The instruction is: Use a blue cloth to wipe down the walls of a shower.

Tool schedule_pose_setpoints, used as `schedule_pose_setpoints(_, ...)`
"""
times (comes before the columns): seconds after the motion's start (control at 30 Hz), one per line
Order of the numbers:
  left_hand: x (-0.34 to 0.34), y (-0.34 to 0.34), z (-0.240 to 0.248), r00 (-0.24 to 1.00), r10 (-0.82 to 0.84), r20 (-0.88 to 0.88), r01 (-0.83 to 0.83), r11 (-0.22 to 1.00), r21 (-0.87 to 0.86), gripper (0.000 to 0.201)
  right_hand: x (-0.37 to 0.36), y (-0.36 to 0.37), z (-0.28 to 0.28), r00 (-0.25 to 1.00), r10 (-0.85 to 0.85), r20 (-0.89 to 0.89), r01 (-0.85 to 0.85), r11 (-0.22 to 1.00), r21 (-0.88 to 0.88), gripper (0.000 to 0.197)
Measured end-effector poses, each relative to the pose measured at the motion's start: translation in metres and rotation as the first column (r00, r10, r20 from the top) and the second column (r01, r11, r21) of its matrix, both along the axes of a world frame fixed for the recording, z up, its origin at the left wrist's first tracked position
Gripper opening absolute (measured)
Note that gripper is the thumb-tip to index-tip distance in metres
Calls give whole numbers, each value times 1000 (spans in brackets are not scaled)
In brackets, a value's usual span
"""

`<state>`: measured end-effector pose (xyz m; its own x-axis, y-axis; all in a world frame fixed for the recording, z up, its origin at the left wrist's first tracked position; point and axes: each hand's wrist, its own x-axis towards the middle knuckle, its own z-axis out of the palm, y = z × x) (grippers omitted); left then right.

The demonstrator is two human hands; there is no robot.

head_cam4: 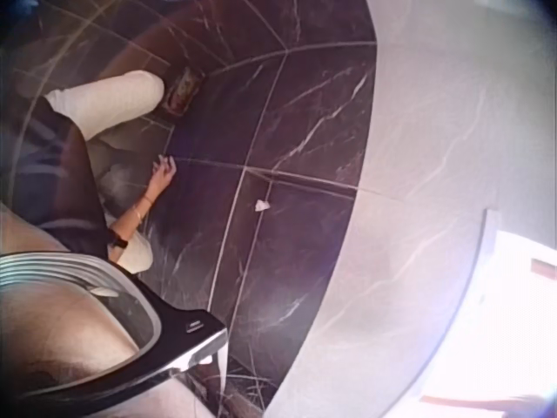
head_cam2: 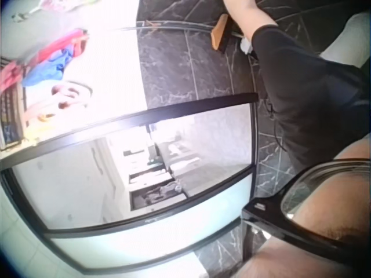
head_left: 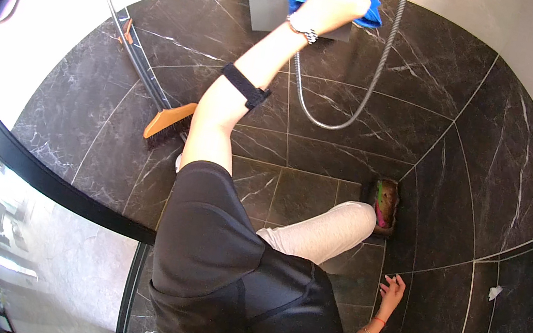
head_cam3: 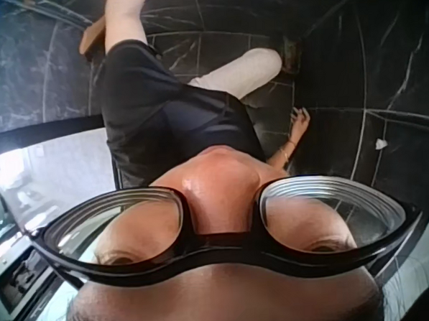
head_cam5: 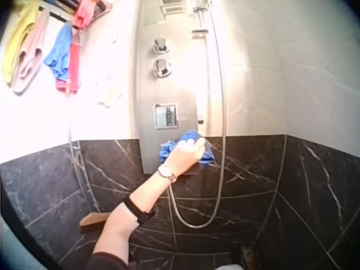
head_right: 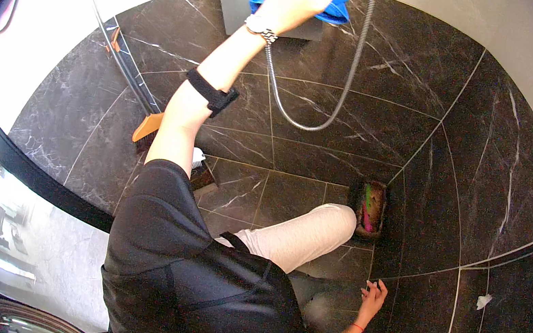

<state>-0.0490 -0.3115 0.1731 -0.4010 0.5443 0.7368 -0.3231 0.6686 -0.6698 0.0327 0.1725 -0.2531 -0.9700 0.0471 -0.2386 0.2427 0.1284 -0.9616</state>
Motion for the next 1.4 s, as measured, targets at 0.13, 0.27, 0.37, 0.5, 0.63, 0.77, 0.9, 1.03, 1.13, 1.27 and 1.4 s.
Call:
schedule_pose_setpoints(0.13, 49, -17, 22, 981, -193, 20, 189, 975, 113, 23, -4, 0, -2, 1000, 11, -17, -11, 1000, -3, 34)
schedule_pose_setpoints(0.27, 73, -66, 16, 997, -71, -5, 70, 974, 214, 45, -4, -8, 9, 999, 7, -46, -5, 999, 45, 33)
schedule_pose_setpoints(0.37, 92, -106, -2, 999, 18, -32, -3, 917, 399, 42, -3, -13, 10, 998, 26, -63, -23, 998, 50, 32)
schedule_pose_setpoints(0.5, 89, -108, -37, 992, -78, -102, 119, 851, 512, 32, -3, -5, -4, 999, 16, -44, -14, 998, 59, 31)
schedule_pose_setpoints(0.63, 87, -103, -76, 984, -145, -104, 177, 701, 691, 22, 0, -3, -6, 999, 16, -31, -15, 999, 43, 29)
schedule_pose_setpoints(0.77, 81, -97, -85, 958, -186, -219, 286, 652, 702, 25, 3, -3, -2, 999, 25, -44, -25, 1000, 5, 29)
schedule_pose_setpoints(0.9, 69, -103, -113, 860, -233, -454, 508, 475, 718, 30, 6, -5, 6, 999, 14, -52, -12, 999, 38, 27)
schedule_pose_setpoints(1.03, 58, -106, -149, 825, -237, -513, 565, 376, 735, 27, 4, -1, 1, 999, 14, -48, -11, 998, 67, 28)
schedule_pose_setpoints(1.13, 64, -105, -160, 839, -281, -465, 540, 344, 768, 23, 7, -7, 11, 999, 22, -44, -19, 998, 61, 29)
schedule_pose_setpoints(1.27, 82, -100, -161, 904, -223, -366, 425, 354, 833, 27, 6, -3, 9, 997, 23, -67, -22, 999, 28, 28)
schedule_pose_setpoints(1.4, 107, -89, -136, 830, -50, -555, 514, 451, 729, 35, 8, 2, 2, 998, -5, -61, 8, 999, 49, 29)
